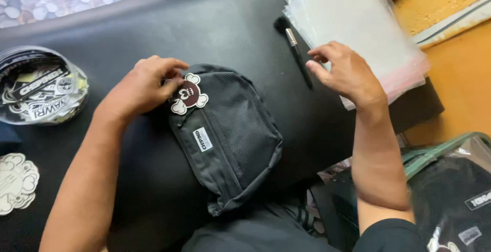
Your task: The person places a small black drawstring bag into a clear plastic ziplock bag, seals it, and uses a brush to wipe the surface. They then place the packaged bag into a green basket and repeat the process with another bag.
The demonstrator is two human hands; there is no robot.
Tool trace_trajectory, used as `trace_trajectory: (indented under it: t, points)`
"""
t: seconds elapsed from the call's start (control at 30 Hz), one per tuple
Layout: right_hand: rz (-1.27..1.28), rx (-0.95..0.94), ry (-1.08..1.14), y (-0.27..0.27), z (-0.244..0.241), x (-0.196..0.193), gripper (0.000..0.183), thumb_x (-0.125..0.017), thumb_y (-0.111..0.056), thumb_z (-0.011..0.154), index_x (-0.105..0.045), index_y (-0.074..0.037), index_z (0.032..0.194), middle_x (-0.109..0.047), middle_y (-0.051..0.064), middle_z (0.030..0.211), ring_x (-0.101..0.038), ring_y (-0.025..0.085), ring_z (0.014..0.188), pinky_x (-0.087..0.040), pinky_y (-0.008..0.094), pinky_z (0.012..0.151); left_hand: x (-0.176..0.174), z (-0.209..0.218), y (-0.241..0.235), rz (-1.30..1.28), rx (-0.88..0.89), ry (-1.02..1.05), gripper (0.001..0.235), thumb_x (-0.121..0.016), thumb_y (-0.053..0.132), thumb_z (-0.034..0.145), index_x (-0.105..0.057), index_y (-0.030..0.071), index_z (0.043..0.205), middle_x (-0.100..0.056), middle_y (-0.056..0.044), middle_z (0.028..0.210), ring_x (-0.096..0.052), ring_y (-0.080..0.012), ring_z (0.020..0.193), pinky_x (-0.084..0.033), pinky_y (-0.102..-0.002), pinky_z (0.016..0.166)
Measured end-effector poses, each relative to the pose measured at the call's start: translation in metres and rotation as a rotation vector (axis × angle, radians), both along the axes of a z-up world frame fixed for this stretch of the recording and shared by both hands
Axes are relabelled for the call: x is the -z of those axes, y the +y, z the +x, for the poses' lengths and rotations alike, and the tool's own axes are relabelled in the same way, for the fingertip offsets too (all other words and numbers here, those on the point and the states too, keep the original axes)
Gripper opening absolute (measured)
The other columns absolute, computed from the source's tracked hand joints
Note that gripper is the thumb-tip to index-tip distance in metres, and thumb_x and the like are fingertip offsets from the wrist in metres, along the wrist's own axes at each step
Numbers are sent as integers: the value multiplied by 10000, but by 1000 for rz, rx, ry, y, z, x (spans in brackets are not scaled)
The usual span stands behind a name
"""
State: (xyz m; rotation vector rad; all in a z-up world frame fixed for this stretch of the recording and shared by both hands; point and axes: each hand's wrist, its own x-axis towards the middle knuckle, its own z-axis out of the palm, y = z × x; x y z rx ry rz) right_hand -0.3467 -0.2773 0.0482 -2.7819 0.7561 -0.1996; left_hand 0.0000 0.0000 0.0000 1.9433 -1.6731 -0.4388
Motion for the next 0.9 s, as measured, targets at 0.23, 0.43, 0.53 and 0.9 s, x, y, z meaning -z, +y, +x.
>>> trace_trajectory:
  t: [0.23,0.43,0.53,0.9]
  points:
    - [-258,367,180,-89,-94,30,430,-606,-338,1011,-702,-40,1305,-647,227,1281,-578,439,1161,-424,559,971,24,-18,5,-172,54,-264,255,-656,242,996,-704,60,1168,-683,-125,1148,-643,-360,966,-491,-483,875]
    - [11,475,287,-89,-125,33,679,-613,-483,926,-552,-104,1486,-501,146,1524,-414,375,1402,-287,579,1130,16,-33,7,-199,46,-240,202,-688,214,966,-727,69,1102,-671,-113,1151,-628,-319,1037,-485,-459,914]
    - [20,468,265,-93,-137,54,592,-631,-476,917,-626,-170,1424,-537,98,1481,-458,340,1366,-313,580,1101,13,-38,7,-222,88,-181,191,-680,211,972,-727,59,1078,-681,-117,1138,-642,-310,1019,-493,-441,907]
    - [-255,327,-58,-114,-159,102,174,-700,-339,1036,-806,-216,1099,-723,-30,1239,-623,245,1198,-380,458,1004,24,-39,11,-220,75,-189,200,-692,219,957,-718,88,1106,-657,-94,1189,-626,-307,1027,-480,-438,928]
